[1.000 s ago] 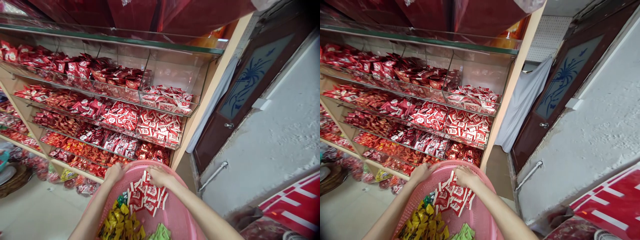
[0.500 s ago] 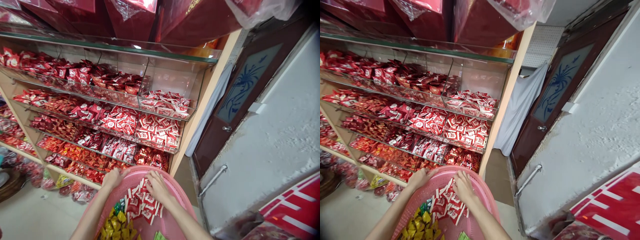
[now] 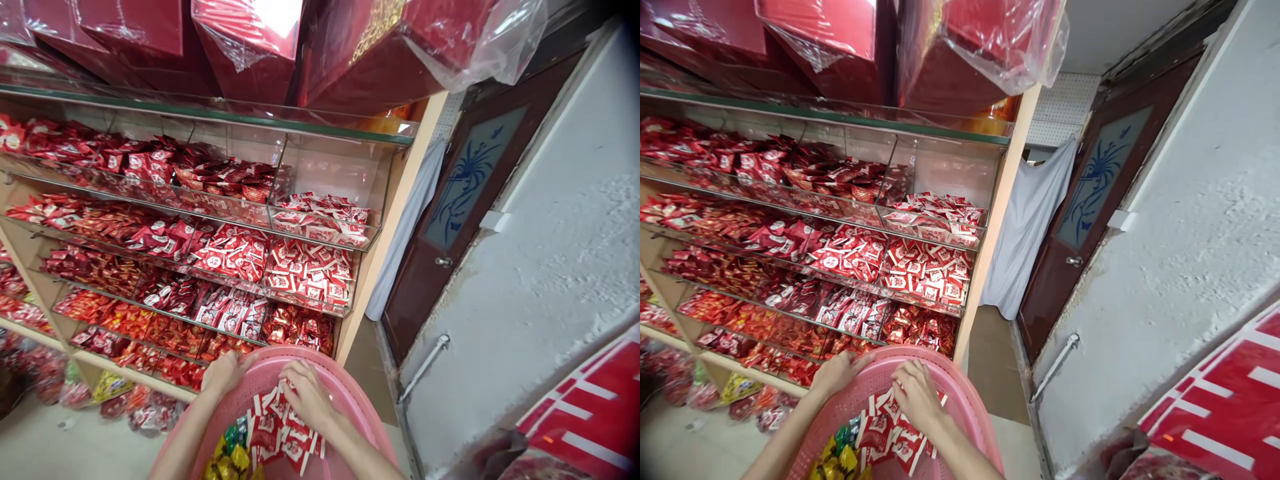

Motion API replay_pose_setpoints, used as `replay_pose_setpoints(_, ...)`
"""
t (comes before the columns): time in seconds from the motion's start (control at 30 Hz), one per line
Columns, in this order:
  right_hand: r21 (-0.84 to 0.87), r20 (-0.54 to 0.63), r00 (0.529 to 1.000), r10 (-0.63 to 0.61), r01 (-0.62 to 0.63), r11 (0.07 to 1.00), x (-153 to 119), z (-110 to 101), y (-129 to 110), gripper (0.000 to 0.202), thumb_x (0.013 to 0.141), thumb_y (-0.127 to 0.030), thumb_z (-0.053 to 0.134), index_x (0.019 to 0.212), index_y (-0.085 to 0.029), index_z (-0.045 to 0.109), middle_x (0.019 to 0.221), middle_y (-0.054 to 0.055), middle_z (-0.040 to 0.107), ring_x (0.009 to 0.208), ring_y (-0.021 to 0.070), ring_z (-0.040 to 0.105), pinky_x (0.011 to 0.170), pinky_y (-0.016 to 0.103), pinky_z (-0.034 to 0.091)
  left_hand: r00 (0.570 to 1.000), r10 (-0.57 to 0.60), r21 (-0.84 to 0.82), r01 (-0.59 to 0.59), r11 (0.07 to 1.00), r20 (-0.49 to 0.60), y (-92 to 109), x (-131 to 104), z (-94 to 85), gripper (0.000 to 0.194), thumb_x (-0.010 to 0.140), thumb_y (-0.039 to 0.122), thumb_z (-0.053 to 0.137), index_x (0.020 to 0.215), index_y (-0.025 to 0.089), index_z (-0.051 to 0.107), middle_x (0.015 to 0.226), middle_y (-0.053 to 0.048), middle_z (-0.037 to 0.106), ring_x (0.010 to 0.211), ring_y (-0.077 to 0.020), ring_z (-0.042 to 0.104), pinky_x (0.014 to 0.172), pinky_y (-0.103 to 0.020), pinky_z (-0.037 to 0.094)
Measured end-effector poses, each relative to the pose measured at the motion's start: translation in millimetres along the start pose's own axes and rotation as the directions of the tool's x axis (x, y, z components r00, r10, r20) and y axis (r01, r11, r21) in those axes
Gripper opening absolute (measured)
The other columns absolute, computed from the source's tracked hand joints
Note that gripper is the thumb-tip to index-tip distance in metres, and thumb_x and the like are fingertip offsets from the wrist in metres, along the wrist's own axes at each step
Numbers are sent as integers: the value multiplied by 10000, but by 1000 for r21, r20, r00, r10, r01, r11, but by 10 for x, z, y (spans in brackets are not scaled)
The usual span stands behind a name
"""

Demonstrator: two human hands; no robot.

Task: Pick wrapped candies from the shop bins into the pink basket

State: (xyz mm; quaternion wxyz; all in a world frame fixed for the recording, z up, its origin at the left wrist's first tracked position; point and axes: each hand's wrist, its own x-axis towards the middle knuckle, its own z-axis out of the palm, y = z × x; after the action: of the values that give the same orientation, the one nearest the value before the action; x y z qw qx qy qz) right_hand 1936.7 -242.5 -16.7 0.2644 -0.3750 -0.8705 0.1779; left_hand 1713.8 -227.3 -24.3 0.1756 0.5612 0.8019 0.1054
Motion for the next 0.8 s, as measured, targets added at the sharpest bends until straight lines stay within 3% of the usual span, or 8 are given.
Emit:
replay_pose_setpoints(0.1,-9,-61,994,-90,90,996,165,-197,-164,192,863,-202,430,967,-251,583,984,12,606,925,186,508,836,351,402,1000,0,-6,0,1000,-16,-22,-14,-18,660,725,714,270,861,175,626,968,-192,676,937,-337,621,770,-410,449)
replay_pose_setpoints(0.27,-85,-248,942,-228,213,973,834,-852,-507,225,883,-225,382,1008,-211,568,1006,50,601,958,183,496,865,348,392,999,7,-33,-8,999,-31,-41,-69,-63,671,702,749,271,838,191,617,945,-172,685,902,-319,634,749,-391,455)
replay_pose_setpoints(0.4,-251,-298,943,-148,73,965,1491,-1203,-603,313,836,-192,418,1143,-181,482,1122,95,523,1034,218,455,895,390,382,1000,4,-56,-5,998,-26,-16,-124,-93,647,719,733,265,801,194,614,933,-167,689,883,-307,640,727,-374,456)
replay_pose_setpoints(0.5,-357,-266,963,-41,-59,932,1869,-1229,-579,454,784,-187,482,1227,-188,382,1183,129,454,1084,259,423,891,443,372,999,0,-72,-2,997,-38,-19,-151,-102,621,736,712,269,793,201,616,918,-159,694,880,-309,641,724,-381,456)
replay_pose_setpoints(0.6,-398,-208,978,33,-116,910,2089,-1152,-544,462,769,-209,509,1210,-187,372,1187,146,459,1102,277,427,887,459,367,999,-7,-78,3,997,-46,-52,-157,-98,616,735,712,274,776,202,617,898,-156,695,882,-318,639,729,-394,456)
replay_pose_setpoints(0.8,-345,-287,954,92,-192,919,2150,-1071,-493,385,800,-197,432,1184,-178,416,1122,149,529,1026,275,516,833,406,412,998,-39,-62,36,997,-49,-153,-138,-87,670,700,750,279,831,190,624,916,-178,689,894,-320,638,750,-396,459)
